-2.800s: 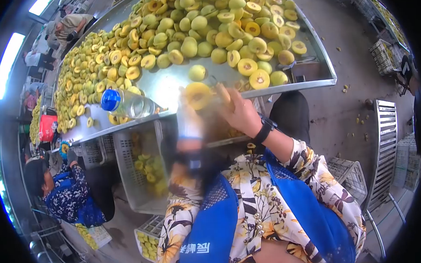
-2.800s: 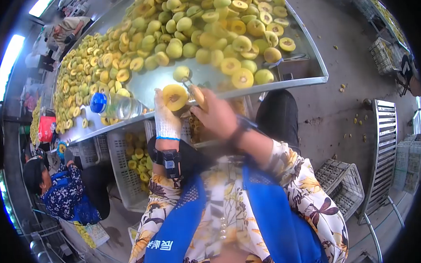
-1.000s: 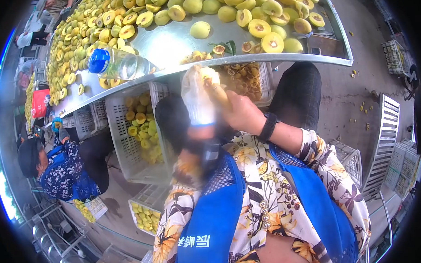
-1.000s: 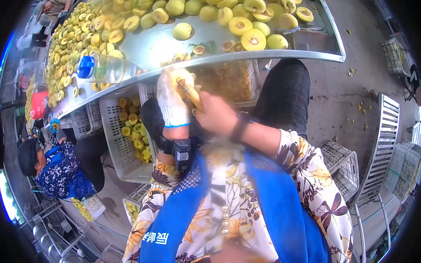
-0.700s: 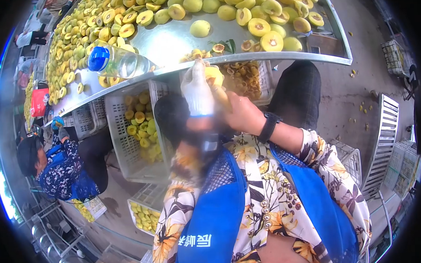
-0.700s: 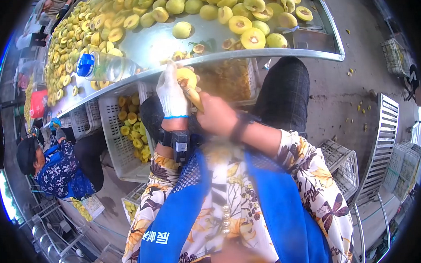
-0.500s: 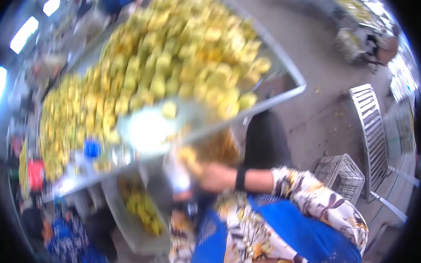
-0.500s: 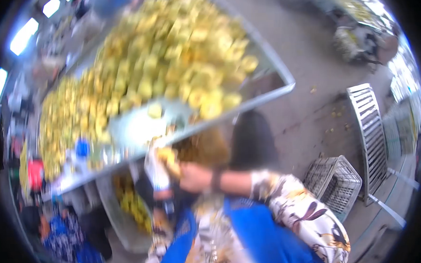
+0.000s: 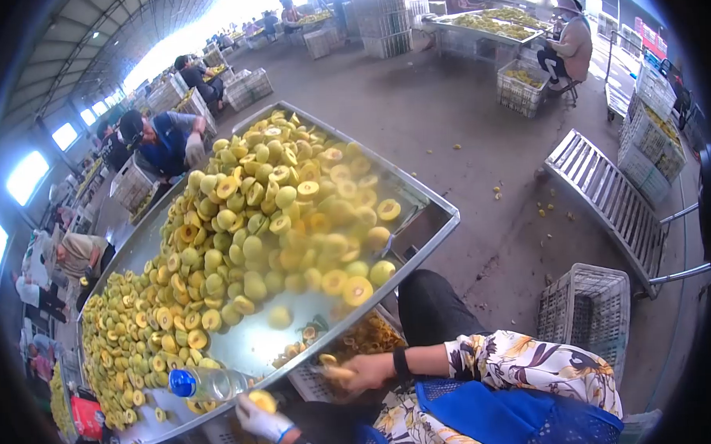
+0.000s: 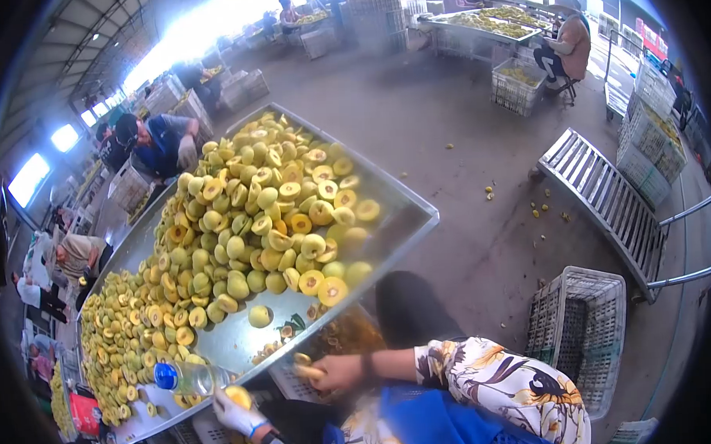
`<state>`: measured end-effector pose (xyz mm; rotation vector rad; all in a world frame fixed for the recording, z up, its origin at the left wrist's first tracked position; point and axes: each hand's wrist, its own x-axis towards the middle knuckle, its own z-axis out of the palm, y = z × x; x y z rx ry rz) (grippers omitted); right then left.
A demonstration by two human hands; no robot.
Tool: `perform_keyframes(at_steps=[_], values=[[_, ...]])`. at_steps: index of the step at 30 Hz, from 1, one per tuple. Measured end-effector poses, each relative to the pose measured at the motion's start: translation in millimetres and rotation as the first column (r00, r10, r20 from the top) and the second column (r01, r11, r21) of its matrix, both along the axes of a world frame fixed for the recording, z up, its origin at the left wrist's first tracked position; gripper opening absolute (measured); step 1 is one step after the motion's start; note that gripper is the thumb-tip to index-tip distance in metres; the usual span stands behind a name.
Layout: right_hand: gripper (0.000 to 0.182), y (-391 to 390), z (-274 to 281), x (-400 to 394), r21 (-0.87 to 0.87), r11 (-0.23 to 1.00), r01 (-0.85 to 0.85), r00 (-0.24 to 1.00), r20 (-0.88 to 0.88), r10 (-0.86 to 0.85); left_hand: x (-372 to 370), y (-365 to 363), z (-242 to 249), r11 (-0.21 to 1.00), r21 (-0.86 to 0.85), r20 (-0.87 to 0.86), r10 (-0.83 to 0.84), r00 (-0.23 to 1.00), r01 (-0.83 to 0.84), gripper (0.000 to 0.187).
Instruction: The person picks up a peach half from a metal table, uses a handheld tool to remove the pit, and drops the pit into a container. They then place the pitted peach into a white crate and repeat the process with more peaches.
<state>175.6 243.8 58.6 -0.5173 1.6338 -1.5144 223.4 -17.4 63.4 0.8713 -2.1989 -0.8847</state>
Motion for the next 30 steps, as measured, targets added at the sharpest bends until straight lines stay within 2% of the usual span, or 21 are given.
perform_keyframes(at_steps=[1, 2, 3, 4, 7, 9, 11, 13, 15, 16, 17, 19, 20, 21, 22, 23, 24, 25, 26, 27, 30], values=[[0.027, -7.4, -35.6, -1.5, 0.264, 0.965, -0.002, 0.946, -0.311, 0.087, 5.8, -5.2, 25.5, 0.989, 0.021, 0.080, 0.143, 0.987, -0.145, 0.024], [0.031, -9.3, -55.4, 1.2, 0.291, 0.955, 0.048, 0.937, -0.345, 0.058, 12.7, -26.2, 23.0, 0.959, -0.244, 0.163, 0.188, 0.969, -0.145, 0.024], [0.036, -8.7, -76.2, 3.5, 0.316, 0.944, 0.094, 0.926, -0.376, 0.034, 22.5, -44.1, 17.7, 0.863, -0.492, 0.231, 0.258, 0.938, -0.116, 0.024], [0.035, -7.8, -74.9, 2.0, 0.301, 0.948, 0.100, 0.933, -0.360, 0.016, 17.1, -36.3, 30.4, 0.811, -0.566, 0.221, 0.323, 0.920, -0.149, 0.024], [0.032, -5.5, -68.6, 6.1, 0.273, 0.954, 0.121, 0.941, -0.337, -0.023, -38.9, -32.5, 19.0, 0.917, -0.385, 0.049, -0.094, 0.994, 0.106, 0.022], [0.032, -5.4, -63.2, 1.9, 0.274, 0.951, 0.146, 0.920, -0.392, -0.028, -93.8, -9.6, 17.8, 0.807, -0.457, 0.119, -0.360, 0.925, 0.373, 0.025], [0.032, -1.1, -65.9, 0.2, 0.253, 0.945, 0.207, 0.913, -0.398, -0.093, -143.8, 30.3, 22.5, 0.708, -0.448, 0.192, -0.521, 0.832, 0.546, 0.035], [0.032, 6.0, -67.6, 0.7, 0.243, 0.935, 0.258, 0.902, -0.408, -0.143, -195.9, 46.7, -9.6, 0.577, -0.508, 0.445, -0.461, 0.768, 0.640, 0.040], [0.033, 15.6, -64.8, 2.1, 0.246, 0.922, 0.299, 0.889, -0.423, -0.176, -229.3, 50.4, -49.9, 0.527, -0.292, 0.660, -0.493, 0.567, 0.798, 0.047], [0.034, 21.2, -54.6, 3.2, 0.257, 0.915, 0.311, 0.888, -0.422, -0.183, -225.2, 59.2, -65.4, 0.582, -0.405, 0.568, -0.443, 0.693, 0.705, 0.046], [0.034, 26.2, -38.7, 2.9, 0.270, 0.908, 0.319, 0.900, -0.388, -0.201, -220.4, 72.9, -52.1, 0.625, -0.375, 0.645, -0.354, 0.677, 0.684, 0.046], [0.034, 31.3, -15.4, 5.7, 0.295, 0.899, 0.323, 0.924, -0.302, -0.233, -229.7, 69.3, -72.0, 0.627, -0.389, 0.665, -0.317, 0.676, 0.675, 0.044], [0.034, 33.2, -31.7, 6.0, 0.298, 0.923, 0.244, 0.822, -0.569, -0.033, -225.3, 60.2, -81.6, 0.612, -0.449, 0.626, -0.304, 0.718, 0.651, 0.043], [0.033, 35.9, -44.6, 7.9, 0.299, 0.923, 0.243, 0.874, -0.480, -0.075, -216.5, 64.4, -78.7, 0.607, -0.494, 0.581, -0.303, 0.756, 0.623, 0.042], [0.032, 41.0, -53.8, 3.4, 0.317, 0.913, 0.257, 0.909, -0.399, -0.117, -204.6, 65.3, -73.6, 0.715, -0.382, 0.507, -0.367, 0.780, 0.585, 0.042], [0.031, 46.4, -56.3, -5.3, 0.334, 0.895, 0.294, 0.926, -0.330, -0.182, -224.5, 78.4, -109.5, 0.714, -0.468, 0.446, -0.319, 0.836, 0.522, 0.045], [0.031, 42.0, -44.3, -9.1, 0.325, 0.898, 0.297, 0.923, -0.339, -0.182, -205.8, 44.8, -87.9, 0.833, -0.180, 0.677, -0.282, 0.680, 0.524, 0.069], [0.032, 27.4, -35.9, -5.5, 0.287, 0.913, 0.288, 0.925, -0.331, -0.188, -182.8, 59.9, -39.6, 0.860, -0.151, 0.726, -0.237, 0.645, 0.487, 0.070], [0.031, 25.0, -58.5, -6.4, 0.290, 0.907, 0.307, 0.908, -0.376, -0.187, -172.5, 49.2, -54.2, 0.844, -0.203, 0.668, -0.251, 0.701, 0.496, 0.065], [0.031, 24.9, -40.6, -4.3, 0.326, 0.891, 0.316, 0.934, -0.272, -0.232, -168.3, 44.1, -57.2, 0.821, -0.301, 0.648, -0.197, 0.736, 0.484, 0.053], [0.029, 18.0, -68.3, -13.9, 0.315, 0.887, 0.336, 0.864, -0.478, -0.158, -171.7, 30.5, -54.9, 0.862, -0.161, 0.567, -0.319, 0.759, 0.482, 0.041]])
